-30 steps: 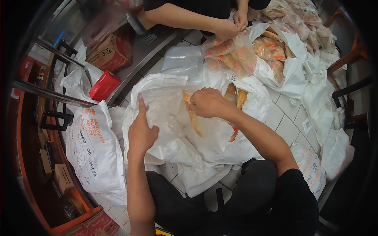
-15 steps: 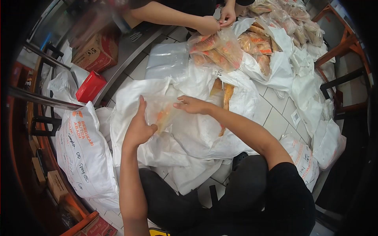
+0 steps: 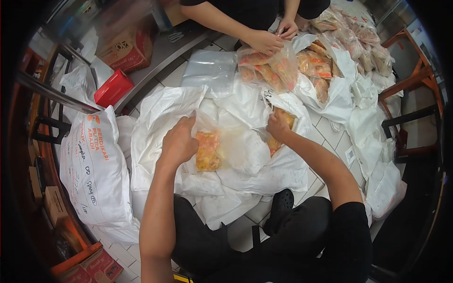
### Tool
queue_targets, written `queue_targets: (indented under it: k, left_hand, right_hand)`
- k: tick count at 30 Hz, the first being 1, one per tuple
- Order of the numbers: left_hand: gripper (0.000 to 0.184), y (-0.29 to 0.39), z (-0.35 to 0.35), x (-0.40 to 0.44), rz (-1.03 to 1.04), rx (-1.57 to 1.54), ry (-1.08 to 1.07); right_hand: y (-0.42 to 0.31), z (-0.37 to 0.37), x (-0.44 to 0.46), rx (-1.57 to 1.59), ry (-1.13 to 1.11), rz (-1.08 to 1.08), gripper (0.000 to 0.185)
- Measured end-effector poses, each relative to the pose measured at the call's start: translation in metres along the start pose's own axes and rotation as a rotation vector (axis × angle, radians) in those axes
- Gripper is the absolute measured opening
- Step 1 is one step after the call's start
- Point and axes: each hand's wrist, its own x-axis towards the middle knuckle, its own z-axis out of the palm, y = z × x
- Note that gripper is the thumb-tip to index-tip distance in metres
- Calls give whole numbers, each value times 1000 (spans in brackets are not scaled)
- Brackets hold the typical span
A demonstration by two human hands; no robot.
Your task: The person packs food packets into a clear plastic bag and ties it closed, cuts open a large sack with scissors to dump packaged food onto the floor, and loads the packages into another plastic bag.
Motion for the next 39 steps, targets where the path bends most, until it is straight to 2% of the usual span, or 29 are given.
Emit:
queue_targets:
  k: [4,8,10,12,14,15,17,18,20,21,22,24,28,29,31,33,34,36,38,39]
  left_hand:
    - [74,-6,-12,-5,-93,51,-10]
    - [80,-12,-21,-16,-184,62,-87]
    - [85,-16,-22,-19,-197,117,-104]
    - [85,-21,-24,-21,-210,118,-103]
    - [85,-22,-22,-23,-225,106,-114]
    - [87,-21,-22,-22,-222,63,-112]
    - [88,-18,-18,-18,-230,9,-113]
    - [88,-15,-16,-14,-207,-12,-103]
    - [88,-13,-13,-8,-174,-27,-97]
    - [89,-13,-9,-4,-157,-51,-76]
    - [89,-12,-6,-1,-139,-77,-53]
    - [87,-16,2,6,-91,-105,-43]
    - [87,-14,4,6,-5,-167,-22]
    - [87,-15,2,4,-6,-151,-21]
    - [88,-19,1,-1,41,-187,-9]
    - [88,-17,3,-5,-1,-158,-72]
    - [88,-17,5,-6,-44,-144,-134]
    - [88,-25,8,-8,-69,-99,-124]
    - [87,-30,5,-3,-69,-50,-81]
    - [87,-33,4,-2,-137,-18,-70]
  right_hand:
    - [-7,-10,-8,-126,-82,-82,25]
    - [1,14,-13,-230,-106,68,24]
    - [11,14,-10,-181,-128,-22,22]
    - [30,20,-23,-193,26,23,22]
    - [54,11,-51,-38,223,-50,24]
    - [62,-9,-65,-49,223,-57,24]
    - [79,-54,-99,323,79,316,31]
    - [86,-66,-113,322,74,312,31]
    - [98,-82,-136,1270,381,415,40]
    - [104,-93,-140,1256,415,352,49]
    - [105,-105,-142,1256,416,362,49]
    - [100,-136,-136,1227,646,-69,52]
    - [62,-205,-78,1272,20,-408,59]
    - [38,-194,-37,1401,10,-567,63]
    - [-17,-193,27,1171,168,-278,42]
    - [-58,-188,96,1790,127,-118,46]
    - [-56,-186,104,1794,122,-126,46]
    - [-51,-173,112,1272,464,-152,44]
    - [-41,-141,96,1154,428,-93,54]
    - [-44,-114,89,1136,447,-40,60]
